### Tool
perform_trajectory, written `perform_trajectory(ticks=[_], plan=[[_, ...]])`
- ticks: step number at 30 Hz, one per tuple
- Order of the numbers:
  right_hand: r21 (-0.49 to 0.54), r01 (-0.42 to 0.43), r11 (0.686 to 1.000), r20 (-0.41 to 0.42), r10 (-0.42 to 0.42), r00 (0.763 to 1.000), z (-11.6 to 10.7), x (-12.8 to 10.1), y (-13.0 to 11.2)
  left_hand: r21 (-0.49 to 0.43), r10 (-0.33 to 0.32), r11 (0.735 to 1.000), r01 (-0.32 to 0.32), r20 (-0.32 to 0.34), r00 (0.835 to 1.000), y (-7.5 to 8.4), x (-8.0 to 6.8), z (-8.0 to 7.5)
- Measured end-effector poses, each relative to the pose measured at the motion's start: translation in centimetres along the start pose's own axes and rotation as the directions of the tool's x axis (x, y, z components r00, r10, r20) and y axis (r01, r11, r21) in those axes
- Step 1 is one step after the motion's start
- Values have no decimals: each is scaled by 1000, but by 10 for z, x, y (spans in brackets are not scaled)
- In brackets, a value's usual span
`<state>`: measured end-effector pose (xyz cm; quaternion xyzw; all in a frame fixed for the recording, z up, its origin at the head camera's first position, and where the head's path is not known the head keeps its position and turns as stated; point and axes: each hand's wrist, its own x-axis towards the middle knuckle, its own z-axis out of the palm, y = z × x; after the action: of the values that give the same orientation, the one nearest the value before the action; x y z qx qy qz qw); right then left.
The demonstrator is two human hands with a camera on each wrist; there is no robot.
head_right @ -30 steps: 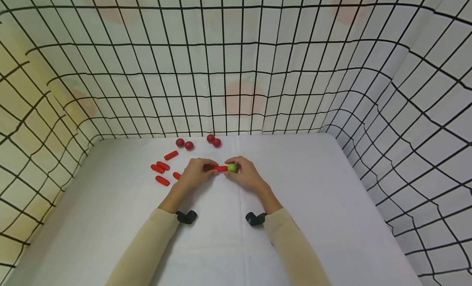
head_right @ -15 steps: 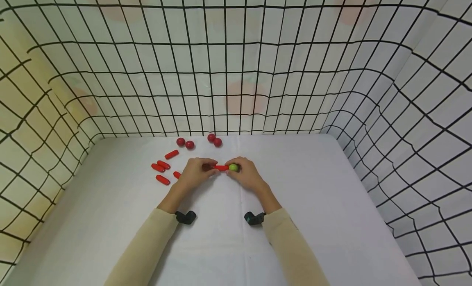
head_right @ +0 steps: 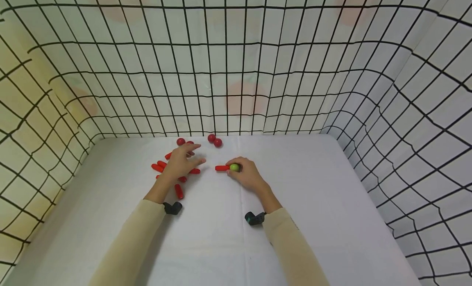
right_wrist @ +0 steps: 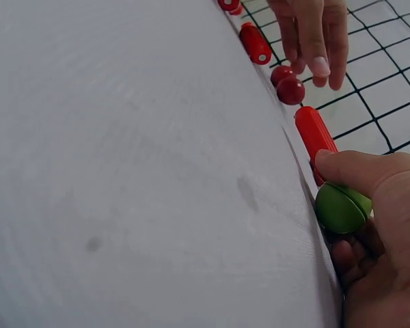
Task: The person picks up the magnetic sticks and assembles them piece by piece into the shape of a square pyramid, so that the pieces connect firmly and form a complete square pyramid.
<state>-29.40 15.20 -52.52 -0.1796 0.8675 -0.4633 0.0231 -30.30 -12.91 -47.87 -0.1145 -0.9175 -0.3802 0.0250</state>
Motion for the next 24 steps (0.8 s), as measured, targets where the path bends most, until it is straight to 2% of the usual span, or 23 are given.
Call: perform_trajectory(ticks=[7, 15, 24], plan=[[22, -38, 999, 20, 38, 999, -2, 1, -1, 27, -51, 998, 52, -29, 998, -10, 14, -15], [16, -52, 999, 29, 51, 998, -2, 0, -1, 52, -107, 993, 106, 7, 994, -17, 26, -15], [-4, -41, 999, 34, 41, 999, -2, 0, 3, 56, -136, 989, 134, 28, 990, -24, 28, -15]])
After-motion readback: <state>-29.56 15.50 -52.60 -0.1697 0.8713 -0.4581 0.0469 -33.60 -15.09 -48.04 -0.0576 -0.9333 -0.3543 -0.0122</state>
